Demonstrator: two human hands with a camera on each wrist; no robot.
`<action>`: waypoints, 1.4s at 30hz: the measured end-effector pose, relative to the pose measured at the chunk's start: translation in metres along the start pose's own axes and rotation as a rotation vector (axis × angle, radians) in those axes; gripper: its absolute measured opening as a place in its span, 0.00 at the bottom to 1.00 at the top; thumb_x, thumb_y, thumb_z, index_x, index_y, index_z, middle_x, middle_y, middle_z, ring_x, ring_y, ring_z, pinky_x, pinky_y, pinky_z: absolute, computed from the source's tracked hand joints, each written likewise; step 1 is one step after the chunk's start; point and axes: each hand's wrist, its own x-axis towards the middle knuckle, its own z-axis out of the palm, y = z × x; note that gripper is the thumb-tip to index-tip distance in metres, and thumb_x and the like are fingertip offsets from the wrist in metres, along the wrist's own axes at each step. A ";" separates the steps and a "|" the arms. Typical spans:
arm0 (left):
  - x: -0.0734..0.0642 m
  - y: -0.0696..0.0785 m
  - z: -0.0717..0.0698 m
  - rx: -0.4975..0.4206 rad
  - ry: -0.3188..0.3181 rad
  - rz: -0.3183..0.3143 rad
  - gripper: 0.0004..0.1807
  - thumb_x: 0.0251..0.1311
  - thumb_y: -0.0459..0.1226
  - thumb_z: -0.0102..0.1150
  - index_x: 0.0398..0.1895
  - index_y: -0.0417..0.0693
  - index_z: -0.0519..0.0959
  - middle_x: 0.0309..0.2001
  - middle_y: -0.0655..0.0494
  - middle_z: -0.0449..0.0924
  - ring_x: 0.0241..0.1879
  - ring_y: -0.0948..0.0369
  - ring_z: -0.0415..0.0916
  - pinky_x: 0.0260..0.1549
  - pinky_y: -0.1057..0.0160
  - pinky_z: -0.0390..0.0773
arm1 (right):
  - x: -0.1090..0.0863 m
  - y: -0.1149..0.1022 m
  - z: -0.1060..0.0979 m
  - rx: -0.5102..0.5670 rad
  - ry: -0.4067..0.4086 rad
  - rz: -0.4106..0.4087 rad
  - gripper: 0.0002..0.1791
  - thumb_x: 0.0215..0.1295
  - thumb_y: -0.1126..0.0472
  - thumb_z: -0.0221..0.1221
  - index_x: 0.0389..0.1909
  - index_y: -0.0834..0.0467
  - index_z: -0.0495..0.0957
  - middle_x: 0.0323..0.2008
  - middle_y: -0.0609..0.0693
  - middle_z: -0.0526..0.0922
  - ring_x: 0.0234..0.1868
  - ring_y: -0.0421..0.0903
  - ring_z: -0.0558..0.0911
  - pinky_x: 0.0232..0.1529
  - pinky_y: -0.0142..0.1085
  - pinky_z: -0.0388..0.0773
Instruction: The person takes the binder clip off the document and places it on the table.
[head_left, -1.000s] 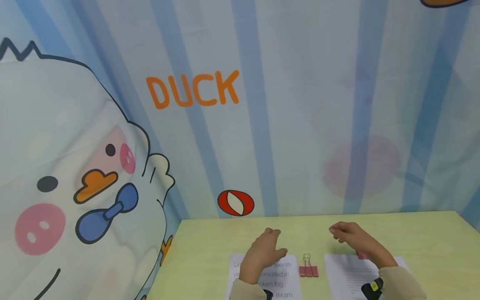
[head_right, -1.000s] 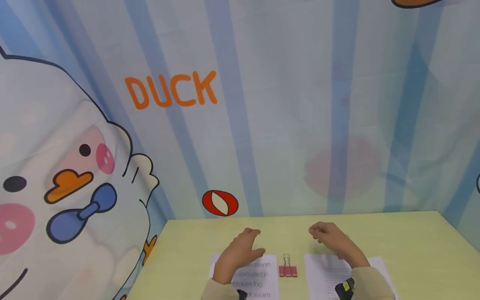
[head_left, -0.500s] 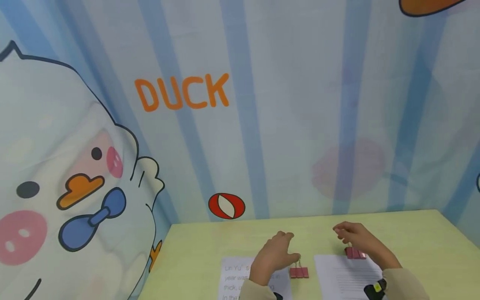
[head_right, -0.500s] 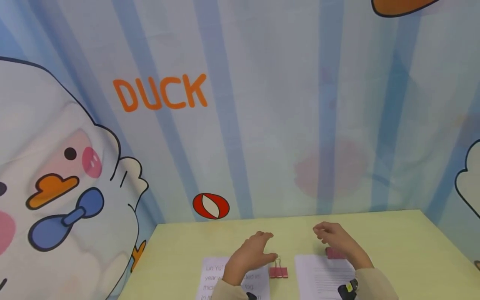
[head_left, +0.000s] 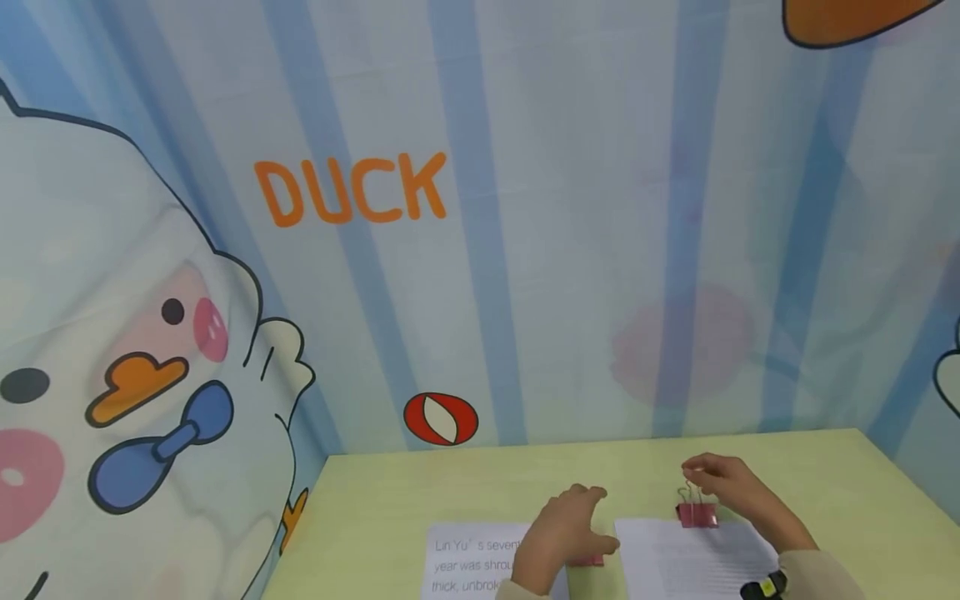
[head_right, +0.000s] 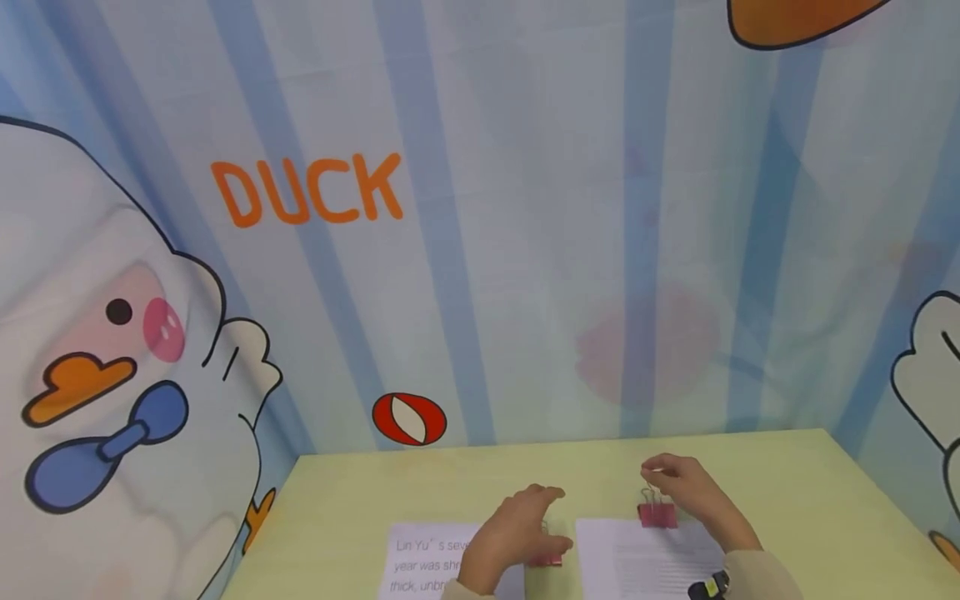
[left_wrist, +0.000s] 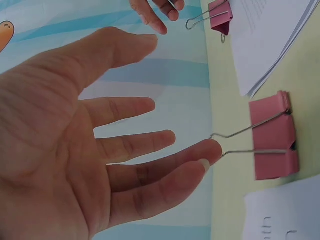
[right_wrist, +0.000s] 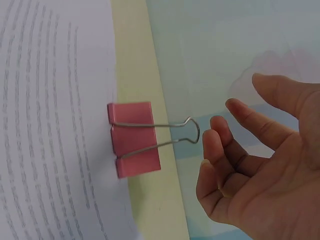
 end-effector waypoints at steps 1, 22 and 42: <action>0.000 0.000 0.002 -0.008 -0.008 0.001 0.33 0.55 0.48 0.73 0.64 0.53 0.77 0.57 0.56 0.78 0.56 0.57 0.77 0.55 0.57 0.77 | -0.001 0.002 0.000 -0.002 0.002 0.006 0.24 0.78 0.57 0.51 0.58 0.75 0.73 0.49 0.69 0.81 0.47 0.61 0.82 0.46 0.57 0.80; -0.008 -0.006 0.039 -0.233 0.084 -0.020 0.37 0.39 0.41 0.83 0.58 0.55 0.79 0.61 0.59 0.68 0.45 0.49 0.77 0.43 0.56 0.80 | 0.015 0.035 0.005 -0.015 0.012 -0.006 0.25 0.77 0.55 0.54 0.59 0.74 0.74 0.56 0.68 0.79 0.59 0.67 0.75 0.54 0.57 0.77; 0.002 0.005 0.073 -0.240 -0.029 -0.173 0.38 0.35 0.35 0.85 0.58 0.47 0.82 0.63 0.43 0.71 0.50 0.42 0.79 0.45 0.42 0.83 | 0.019 0.054 0.016 0.025 -0.074 -0.078 0.24 0.77 0.56 0.53 0.58 0.74 0.76 0.56 0.68 0.79 0.60 0.67 0.76 0.57 0.55 0.77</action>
